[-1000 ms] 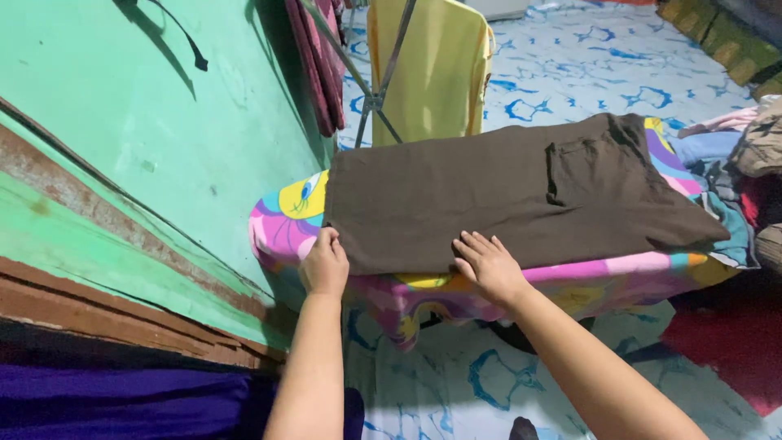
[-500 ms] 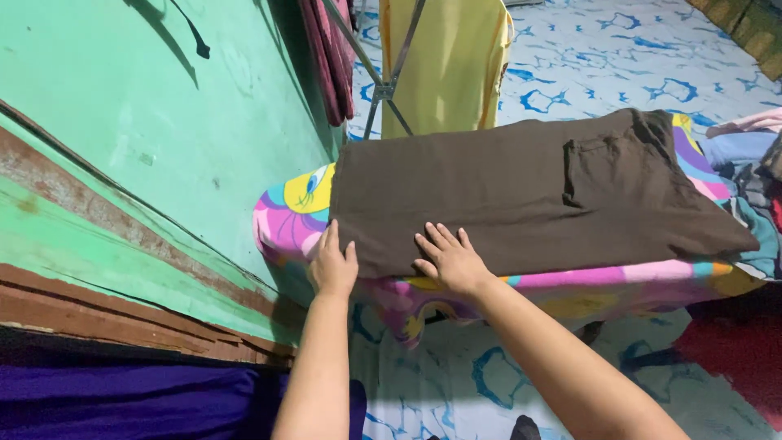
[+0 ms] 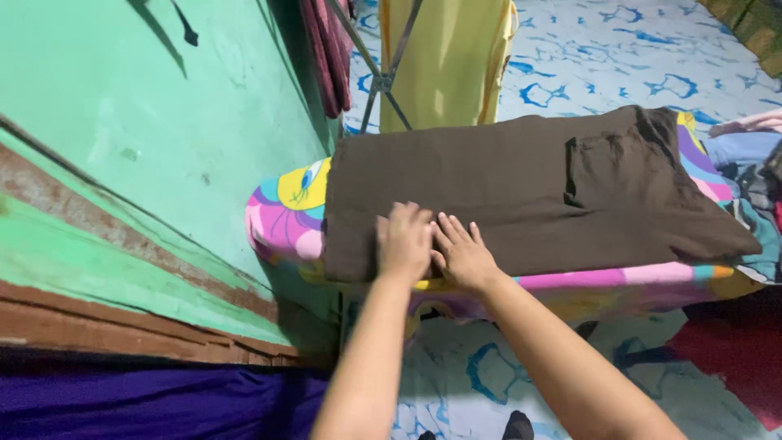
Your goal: Folding a brown t-shirt on an ironing board.
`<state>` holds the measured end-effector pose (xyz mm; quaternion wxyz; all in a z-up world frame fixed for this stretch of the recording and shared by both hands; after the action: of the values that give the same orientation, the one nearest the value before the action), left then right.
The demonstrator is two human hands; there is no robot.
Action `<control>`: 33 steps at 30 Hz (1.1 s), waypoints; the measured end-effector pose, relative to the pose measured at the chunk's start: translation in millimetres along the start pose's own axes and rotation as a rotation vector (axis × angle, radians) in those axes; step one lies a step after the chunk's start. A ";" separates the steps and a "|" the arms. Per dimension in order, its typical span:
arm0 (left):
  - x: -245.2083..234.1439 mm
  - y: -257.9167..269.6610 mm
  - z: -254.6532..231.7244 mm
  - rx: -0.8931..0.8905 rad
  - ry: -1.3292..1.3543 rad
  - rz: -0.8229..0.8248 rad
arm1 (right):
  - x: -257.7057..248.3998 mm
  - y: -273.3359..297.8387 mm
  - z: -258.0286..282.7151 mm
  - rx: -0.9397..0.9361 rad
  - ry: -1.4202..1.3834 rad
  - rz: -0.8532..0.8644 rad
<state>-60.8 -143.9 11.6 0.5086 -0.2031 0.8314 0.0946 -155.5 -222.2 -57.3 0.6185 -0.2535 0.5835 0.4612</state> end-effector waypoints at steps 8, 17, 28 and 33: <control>33.1 -10.9 50.8 -0.133 -0.228 0.173 | -15.1 57.2 -157.1 0.146 0.062 -0.107; 69.7 -35.4 -21.6 -0.105 -0.318 0.249 | -16.1 31.3 -119.6 0.216 0.074 -0.106; 33.9 -25.7 62.7 -0.138 -0.265 0.111 | -29.7 57.8 -183.1 0.193 0.125 -0.256; 28.8 -20.1 68.3 -0.453 -0.352 0.080 | -37.1 39.4 -102.6 0.229 0.184 -0.164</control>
<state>-8.5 -144.1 -44.6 0.5825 -0.2590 0.6954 0.3316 -235.7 -302.2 -32.5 0.6229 -0.2691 0.6637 0.3146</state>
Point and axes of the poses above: each hand's wrist, its own y-axis away from the middle knuckle, its own x-axis out of the palm, z = x × y, the point moved 10 cm from there along -y, towards the middle knuckle, and after that the axes turned 13 degrees about z, right-handed, at the moved point
